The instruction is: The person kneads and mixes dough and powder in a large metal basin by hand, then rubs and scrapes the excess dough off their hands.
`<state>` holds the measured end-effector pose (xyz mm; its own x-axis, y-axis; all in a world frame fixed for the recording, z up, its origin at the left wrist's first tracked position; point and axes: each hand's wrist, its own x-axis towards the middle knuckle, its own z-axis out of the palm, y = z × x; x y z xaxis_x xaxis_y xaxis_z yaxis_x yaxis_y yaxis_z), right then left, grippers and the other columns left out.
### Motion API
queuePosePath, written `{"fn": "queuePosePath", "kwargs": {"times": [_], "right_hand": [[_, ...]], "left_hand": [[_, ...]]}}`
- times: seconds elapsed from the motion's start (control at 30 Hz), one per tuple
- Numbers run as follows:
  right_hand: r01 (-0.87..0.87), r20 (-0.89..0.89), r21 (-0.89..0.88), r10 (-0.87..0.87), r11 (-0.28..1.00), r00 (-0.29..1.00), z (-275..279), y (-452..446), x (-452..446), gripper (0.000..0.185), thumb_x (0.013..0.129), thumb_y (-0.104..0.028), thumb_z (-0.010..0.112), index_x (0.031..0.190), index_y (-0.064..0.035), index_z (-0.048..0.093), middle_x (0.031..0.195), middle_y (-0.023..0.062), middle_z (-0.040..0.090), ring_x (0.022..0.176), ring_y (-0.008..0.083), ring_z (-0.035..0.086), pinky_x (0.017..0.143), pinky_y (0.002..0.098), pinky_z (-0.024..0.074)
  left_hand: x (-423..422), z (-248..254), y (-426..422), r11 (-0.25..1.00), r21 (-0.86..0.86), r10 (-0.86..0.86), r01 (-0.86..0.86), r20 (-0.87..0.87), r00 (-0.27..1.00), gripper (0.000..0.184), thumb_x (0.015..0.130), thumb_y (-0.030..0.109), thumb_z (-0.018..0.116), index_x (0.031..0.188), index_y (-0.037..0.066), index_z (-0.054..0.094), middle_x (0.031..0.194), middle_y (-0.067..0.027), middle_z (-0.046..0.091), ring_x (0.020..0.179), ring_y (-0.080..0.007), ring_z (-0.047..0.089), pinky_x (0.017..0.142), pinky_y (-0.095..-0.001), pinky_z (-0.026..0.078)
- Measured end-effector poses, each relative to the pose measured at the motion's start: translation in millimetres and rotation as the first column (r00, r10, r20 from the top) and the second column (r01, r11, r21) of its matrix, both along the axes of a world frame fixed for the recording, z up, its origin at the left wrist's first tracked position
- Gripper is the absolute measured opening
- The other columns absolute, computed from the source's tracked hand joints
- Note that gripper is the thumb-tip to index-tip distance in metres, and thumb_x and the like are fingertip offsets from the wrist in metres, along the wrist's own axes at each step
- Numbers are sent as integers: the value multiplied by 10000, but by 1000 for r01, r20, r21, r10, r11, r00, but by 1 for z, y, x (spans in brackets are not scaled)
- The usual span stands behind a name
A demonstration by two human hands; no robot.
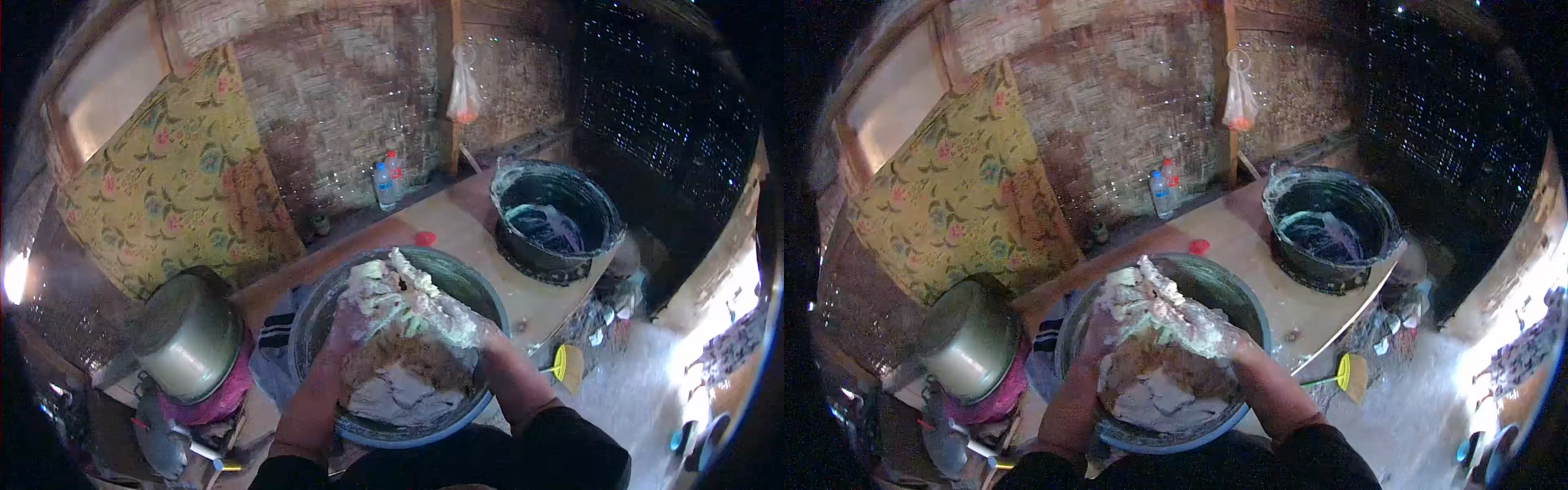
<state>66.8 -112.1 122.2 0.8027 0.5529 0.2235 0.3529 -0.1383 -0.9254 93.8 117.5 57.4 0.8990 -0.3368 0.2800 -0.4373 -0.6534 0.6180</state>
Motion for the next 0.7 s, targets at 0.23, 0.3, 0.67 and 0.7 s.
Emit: {"fn": "queuePosePath", "kwargs": {"times": [0.23,0.3,0.67,0.7], "right_hand": [[-28,-231,606,210,795,950,3,3,2,351,870,-9,508,1217,-36,470,1078,95,571,963,161,540,850,285,438],[-43,-114,613,143,789,983,-11,1,15,324,833,-5,553,1151,-28,502,1039,83,585,932,157,556,830,280,453],[54,-479,592,297,804,826,-32,2,38,546,913,-450,389,1201,13,429,1238,134,436,1122,242,433,941,361,390],[128,-576,751,548,648,606,-7,3,22,603,906,-479,386,1256,12,383,1316,141,373,1162,252,392,965,360,373]], "left_hand": [[1,28,-6,961,-248,159,-124,126,979,321,803,28,566,1122,6,526,1136,-114,550,1026,-216,529,913,-316,415],[0,25,-10,939,-337,141,-64,207,968,311,817,69,557,1123,16,543,1092,-129,581,984,-237,557,881,-327,420],[4,-3,-3,871,491,-83,-24,196,977,359,845,254,565,1130,40,522,1118,-127,544,1097,-261,488,933,-355,372],[4,-2,-7,902,431,-15,-34,110,994,403,853,270,548,1173,36,475,1171,-129,498,1115,-263,475,947,-382,371]]}}
